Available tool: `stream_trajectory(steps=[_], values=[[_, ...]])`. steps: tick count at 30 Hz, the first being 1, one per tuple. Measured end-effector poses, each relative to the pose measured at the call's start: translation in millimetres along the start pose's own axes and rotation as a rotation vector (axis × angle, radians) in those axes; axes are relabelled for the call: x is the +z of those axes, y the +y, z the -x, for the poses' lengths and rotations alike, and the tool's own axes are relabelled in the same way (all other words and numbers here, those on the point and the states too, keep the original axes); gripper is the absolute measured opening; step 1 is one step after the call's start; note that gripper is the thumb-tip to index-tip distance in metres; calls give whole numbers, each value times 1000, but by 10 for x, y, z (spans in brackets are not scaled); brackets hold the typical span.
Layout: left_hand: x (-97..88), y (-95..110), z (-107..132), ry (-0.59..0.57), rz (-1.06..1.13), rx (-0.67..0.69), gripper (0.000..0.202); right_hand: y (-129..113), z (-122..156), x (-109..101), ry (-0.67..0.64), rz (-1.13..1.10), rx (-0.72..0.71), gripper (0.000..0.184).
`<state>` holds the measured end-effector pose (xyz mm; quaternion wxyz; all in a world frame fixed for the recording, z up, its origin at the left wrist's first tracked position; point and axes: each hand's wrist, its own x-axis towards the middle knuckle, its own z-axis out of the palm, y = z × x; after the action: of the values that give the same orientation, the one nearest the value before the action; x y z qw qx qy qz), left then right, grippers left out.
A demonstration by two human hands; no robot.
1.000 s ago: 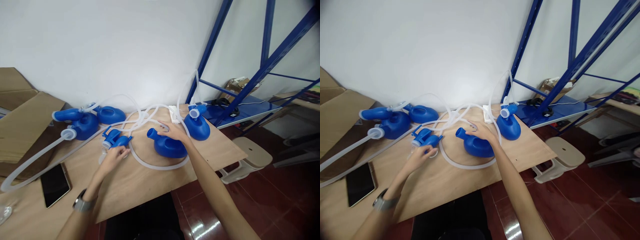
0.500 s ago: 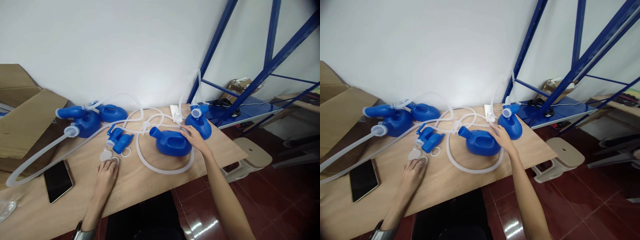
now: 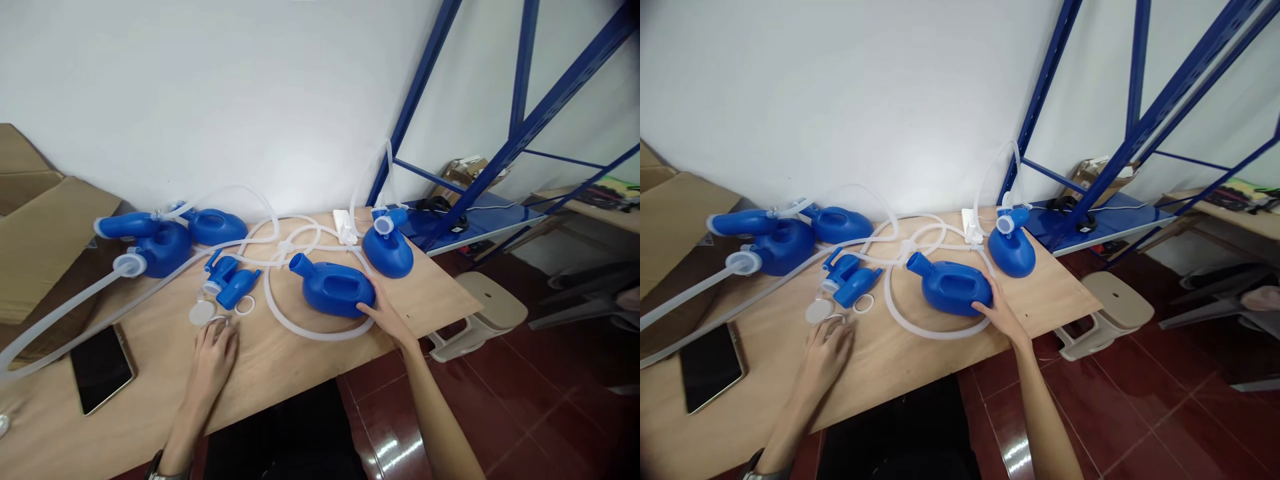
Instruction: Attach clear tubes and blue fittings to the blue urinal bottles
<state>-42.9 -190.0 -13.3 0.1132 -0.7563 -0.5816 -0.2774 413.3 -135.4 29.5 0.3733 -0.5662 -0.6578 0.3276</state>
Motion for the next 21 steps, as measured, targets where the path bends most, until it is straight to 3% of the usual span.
stream_trajectory(steps=[3, 9, 12, 16, 21], values=[[-98, 97, 11, 24, 104, 16, 22, 62, -28, 12, 16, 13, 10, 82], [-437, 375, 0, -29, 322, 37, 17, 302, -76, 173, 186, 99, -20, 77], [-481, 449, 14, -44, 342, 11, 16, 370, -70, 227, 207, 123, -24, 76], [-422, 364, 69, -11, 295, -94, 19, 359, -33, 230, 243, 173, -37, 76], [-417, 39, 95, 68, 177, -220, 30, 197, 22, 266, 462, 201, -115, 68]])
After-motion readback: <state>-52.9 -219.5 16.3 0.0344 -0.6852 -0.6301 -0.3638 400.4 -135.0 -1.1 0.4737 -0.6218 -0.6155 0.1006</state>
